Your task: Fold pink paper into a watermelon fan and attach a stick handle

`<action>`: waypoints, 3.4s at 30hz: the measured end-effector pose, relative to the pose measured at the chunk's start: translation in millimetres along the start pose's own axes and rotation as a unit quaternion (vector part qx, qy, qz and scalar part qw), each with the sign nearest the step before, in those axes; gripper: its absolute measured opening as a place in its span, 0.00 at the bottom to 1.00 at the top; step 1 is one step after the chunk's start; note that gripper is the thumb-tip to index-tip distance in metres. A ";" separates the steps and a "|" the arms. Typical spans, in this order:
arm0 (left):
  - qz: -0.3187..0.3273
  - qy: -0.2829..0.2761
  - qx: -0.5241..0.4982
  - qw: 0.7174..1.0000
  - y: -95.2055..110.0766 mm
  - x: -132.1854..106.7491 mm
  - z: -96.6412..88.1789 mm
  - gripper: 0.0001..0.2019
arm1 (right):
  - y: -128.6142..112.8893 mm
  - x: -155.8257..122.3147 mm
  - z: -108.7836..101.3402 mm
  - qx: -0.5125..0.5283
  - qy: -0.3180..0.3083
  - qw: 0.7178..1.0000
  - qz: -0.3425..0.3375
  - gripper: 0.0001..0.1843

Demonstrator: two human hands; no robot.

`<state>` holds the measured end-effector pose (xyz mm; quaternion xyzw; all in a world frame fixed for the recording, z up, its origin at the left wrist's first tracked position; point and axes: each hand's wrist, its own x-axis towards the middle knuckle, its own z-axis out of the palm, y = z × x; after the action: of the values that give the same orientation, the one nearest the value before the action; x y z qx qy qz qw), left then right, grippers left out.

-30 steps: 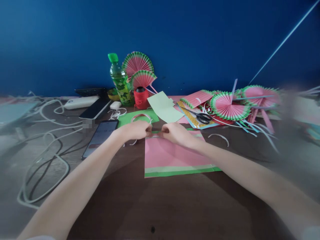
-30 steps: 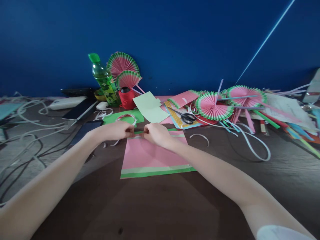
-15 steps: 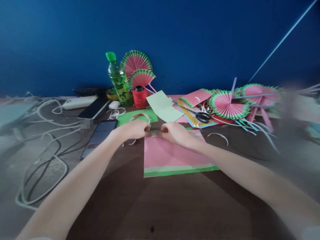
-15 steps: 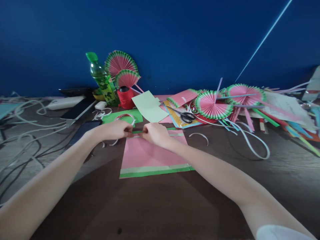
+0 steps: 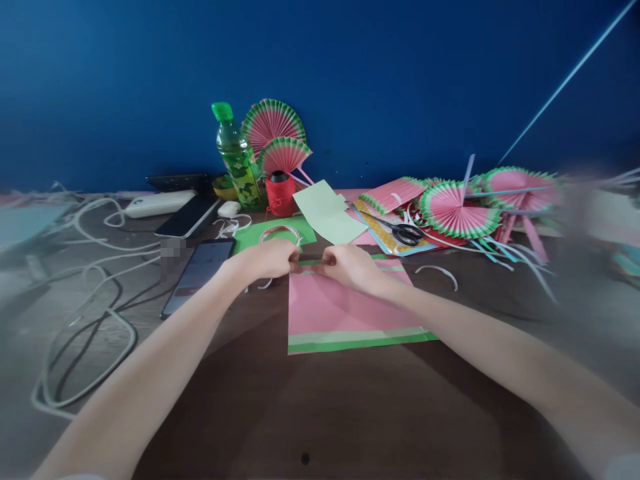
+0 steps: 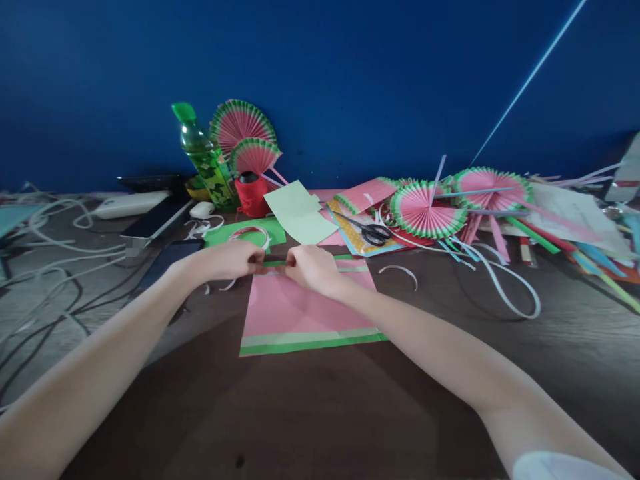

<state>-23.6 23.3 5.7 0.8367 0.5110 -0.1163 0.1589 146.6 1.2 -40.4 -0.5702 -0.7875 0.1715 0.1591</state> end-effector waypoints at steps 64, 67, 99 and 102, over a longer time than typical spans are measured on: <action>-0.092 0.013 -0.008 0.996 -0.5 -5.9 -4.3 0.11 | 18.8 3.0 -16.4 -0.028 -0.015 0.999 -0.005 0.11; -0.062 -0.011 -0.003 0.998 -5.3 -5.7 -5.9 0.09 | 20.3 4.7 -16.8 -0.028 -0.022 0.999 -0.007 0.11; 0.104 0.142 -0.273 0.946 8.2 -10.6 -11.8 0.11 | 8.8 3.8 -26.1 0.275 0.186 0.937 -0.106 0.12; 0.118 0.125 -0.309 0.935 11.3 -8.9 -8.3 0.10 | 8.1 2.0 -26.4 0.305 0.193 0.927 -0.103 0.08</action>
<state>-17.3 14.3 18.2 0.8086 0.4348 0.1723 0.3570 164.6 7.8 -20.4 -0.4318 -0.7059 0.2720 0.4912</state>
